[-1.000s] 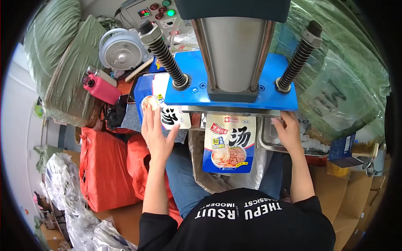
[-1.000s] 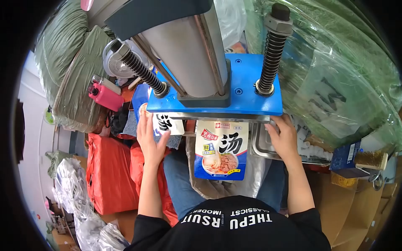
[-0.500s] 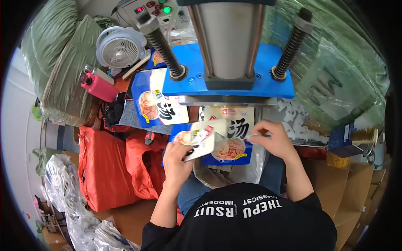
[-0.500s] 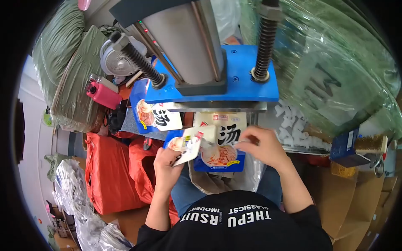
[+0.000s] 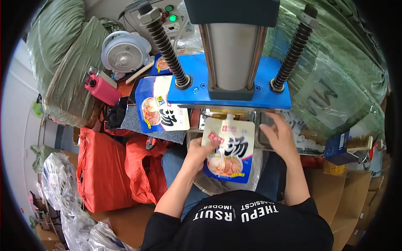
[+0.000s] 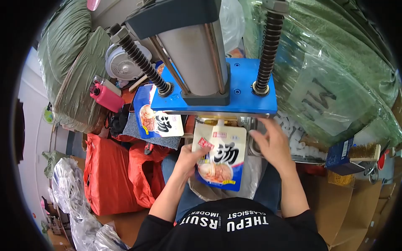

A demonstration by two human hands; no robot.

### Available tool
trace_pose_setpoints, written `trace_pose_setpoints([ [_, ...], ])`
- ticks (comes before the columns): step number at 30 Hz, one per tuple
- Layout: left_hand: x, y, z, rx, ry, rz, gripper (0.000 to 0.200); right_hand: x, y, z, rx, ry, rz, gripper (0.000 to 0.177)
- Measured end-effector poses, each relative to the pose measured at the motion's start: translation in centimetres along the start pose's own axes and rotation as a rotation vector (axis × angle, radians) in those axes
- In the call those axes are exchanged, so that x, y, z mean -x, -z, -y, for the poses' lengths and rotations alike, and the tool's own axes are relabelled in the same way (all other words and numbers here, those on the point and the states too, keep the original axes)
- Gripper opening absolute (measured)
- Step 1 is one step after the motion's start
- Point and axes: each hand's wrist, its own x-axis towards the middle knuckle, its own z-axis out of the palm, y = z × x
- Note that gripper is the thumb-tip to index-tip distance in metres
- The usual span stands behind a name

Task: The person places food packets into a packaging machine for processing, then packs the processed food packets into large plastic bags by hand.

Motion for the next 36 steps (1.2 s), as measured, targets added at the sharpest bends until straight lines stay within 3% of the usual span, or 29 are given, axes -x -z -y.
trace_pose_setpoints([
  [1,-1.3,0.0,0.0,0.07,-0.004,-0.027,0.018,-0.7,0.3,0.0,0.104,0.023,-0.112,0.034],
  [2,-2.4,0.3,0.3,0.097,-0.025,-0.02,0.018,-1.2,0.0,-1.6,0.106,0.025,-0.116,0.034],
  [4,-2.9,0.1,0.2,0.084,-0.029,-0.023,0.019,-1.9,-2.0,-8.2,0.459,0.124,-0.179,0.029],
  [6,-3.2,0.0,0.4,0.064,-0.035,-0.051,0.02,-2.4,-2.2,-9.7,0.636,0.167,-0.201,0.028],
  [7,-3.0,0.5,0.2,0.066,-0.022,-0.059,0.02,-2.4,-2.1,-9.1,0.529,0.111,-0.161,0.026],
  [9,-2.7,2.6,-1.9,-0.461,-0.084,-0.051,0.029,-2.5,-1.8,-7.7,0.307,0.004,-0.095,0.024],
  [11,-1.1,4.7,-4.3,-0.731,-0.511,-0.344,0.049,-2.3,-0.6,-6.4,0.21,0.022,-0.092,0.023],
  [13,0.3,7.4,-5.9,-1.461,-1.004,-0.756,0.063,-1.9,0.1,-5.8,0.03,0.058,-0.102,0.019],
  [14,0.2,10.3,-3.3,-1.408,-0.763,-0.513,0.069,-1.5,0.0,-5.9,0.023,0.059,-0.105,0.019],
  [16,2.0,10.9,-0.9,-1.619,-0.848,-0.435,0.061,-0.5,-0.4,-6.2,-0.123,0.014,-0.047,0.016],
  [18,2.1,12.0,-0.6,-1.468,-0.937,-0.431,0.043,0.3,-1.1,-6.0,-0.202,-0.026,-0.019,0.015],
  [19,2.2,12.0,-0.6,-1.468,-0.924,-0.432,0.043,0.6,-1.5,-5.4,-0.402,-0.109,-0.028,0.014],
  [21,1.4,11.9,-1.8,-1.4,-0.913,-0.469,0.019,0.3,-2.1,-3.9,-0.799,-0.257,-0.052,0.013],
  [22,1.0,11.3,-2.1,-1.223,-1.035,-0.501,0.018,0.5,-2.2,-3.4,-0.797,-0.247,-0.053,0.013],
  [24,3.0,8.6,-2.7,-1.246,-0.994,-0.591,0.023,1.7,-2.1,-2.7,-0.894,-0.321,0.113,0.014],
  [25,4.0,7.3,-2.6,-1.209,-0.948,-0.506,0.022,2.0,-2.2,-2.5,-0.691,-0.244,0.209,0.019],
  [26,4.9,6.0,-2.4,-1.17,-0.896,-0.424,0.022,1.9,-1.8,-1.2,-0.68,-0.252,0.201,0.019],
  [28,6.2,3.2,-2.7,-1.123,-0.754,-0.239,0.02,1.0,-0.9,2.5,-0.365,0.141,0.396,0.016],
  [29,6.5,2.3,-2.8,-1.097,-0.726,-0.159,0.016,0.5,-0.8,3.4,-0.363,0.137,0.401,0.016],
  [30,6.8,1.7,-2.8,-1.098,-0.73,-0.159,0.016,-0.1,-0.7,4.3,-0.304,0.309,0.465,0.017],
  [31,7.1,1.3,-2.8,-0.949,-0.53,-0.023,0.013,-0.5,-0.7,4.9,-0.243,0.484,0.522,0.019],
  [32,7.3,0.8,-2.7,-0.795,-0.334,0.105,0.011,-0.1,-1.3,5.0,-0.344,0.447,0.506,0.019],
  [34,7.8,0.3,-0.9,-0.302,-0.025,0.122,0.014,1.4,-2.4,4.4,-0.432,0.302,0.405,0.022],
  [36,7.1,0.4,-0.5,-0.327,0.067,0.149,0.015,2.6,-3.6,3.2,-0.588,-0.039,0.408,0.029],
])
